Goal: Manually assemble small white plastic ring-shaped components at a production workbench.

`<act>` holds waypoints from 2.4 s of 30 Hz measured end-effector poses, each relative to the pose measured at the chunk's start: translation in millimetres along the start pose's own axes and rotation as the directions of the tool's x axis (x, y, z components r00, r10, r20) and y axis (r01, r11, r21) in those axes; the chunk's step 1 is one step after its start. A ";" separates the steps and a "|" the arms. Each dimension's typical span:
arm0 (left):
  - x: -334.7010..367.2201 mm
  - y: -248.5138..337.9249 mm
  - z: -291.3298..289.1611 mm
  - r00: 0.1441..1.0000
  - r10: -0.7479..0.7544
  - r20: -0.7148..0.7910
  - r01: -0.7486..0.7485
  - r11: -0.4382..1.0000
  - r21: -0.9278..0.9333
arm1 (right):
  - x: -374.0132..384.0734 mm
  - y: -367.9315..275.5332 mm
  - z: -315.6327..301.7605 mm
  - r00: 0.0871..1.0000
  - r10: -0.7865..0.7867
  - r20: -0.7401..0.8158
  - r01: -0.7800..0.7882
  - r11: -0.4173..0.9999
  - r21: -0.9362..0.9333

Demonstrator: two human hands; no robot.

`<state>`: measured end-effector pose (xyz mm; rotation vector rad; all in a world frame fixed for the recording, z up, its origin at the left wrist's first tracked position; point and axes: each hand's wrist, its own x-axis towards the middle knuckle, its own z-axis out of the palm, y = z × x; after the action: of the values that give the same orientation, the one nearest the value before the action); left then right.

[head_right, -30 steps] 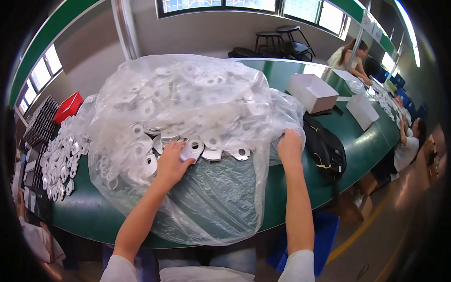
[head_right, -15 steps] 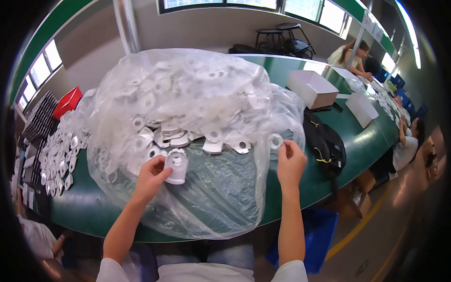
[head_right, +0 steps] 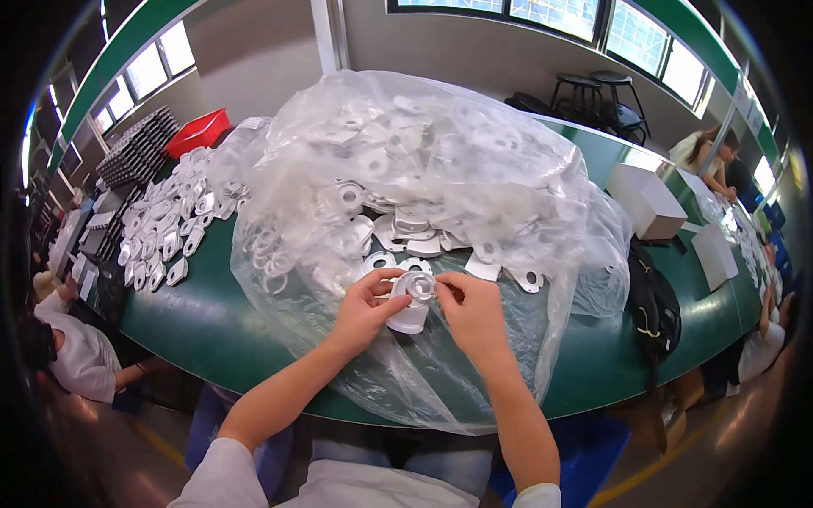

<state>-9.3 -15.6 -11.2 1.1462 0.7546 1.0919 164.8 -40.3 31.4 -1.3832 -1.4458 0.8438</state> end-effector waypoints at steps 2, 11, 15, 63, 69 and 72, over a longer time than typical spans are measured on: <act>0.4 -3.8 1.6 0.999 0.041 0.005 -0.041 0.999 0.029 | 1.9 -0.2 -1.5 0.997 0.079 0.021 -0.080 0.994 0.068; 3.6 -11.8 -0.4 0.987 0.143 -0.075 -0.143 0.990 0.011 | 4.3 1.5 11.6 0.959 -0.264 -0.101 0.215 0.913 -0.348; 1.8 -2.3 2.9 0.975 0.156 -0.156 -0.151 0.988 0.041 | 6.6 22.7 27.4 0.999 -0.006 0.044 -0.009 0.942 0.337; -19.5 19.4 -97.3 0.945 0.320 -0.062 -0.193 0.702 0.686 | 28.9 87.3 7.9 0.960 0.242 -0.139 -0.131 0.831 0.541; -26.9 35.5 -149.2 0.843 0.512 -0.168 -0.062 0.402 0.914 | 19.7 64.1 5.9 0.966 0.249 -0.075 -0.172 0.828 0.534; -37.9 46.3 -175.6 0.890 0.445 -0.101 -0.009 0.237 0.971 | 22.8 71.8 9.0 0.971 0.232 -0.065 -0.160 0.823 0.545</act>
<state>-193.3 7.6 -17.4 2.2131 1.7645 1.0736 182.6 -7.5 -34.7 -1.1319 -0.8731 1.1661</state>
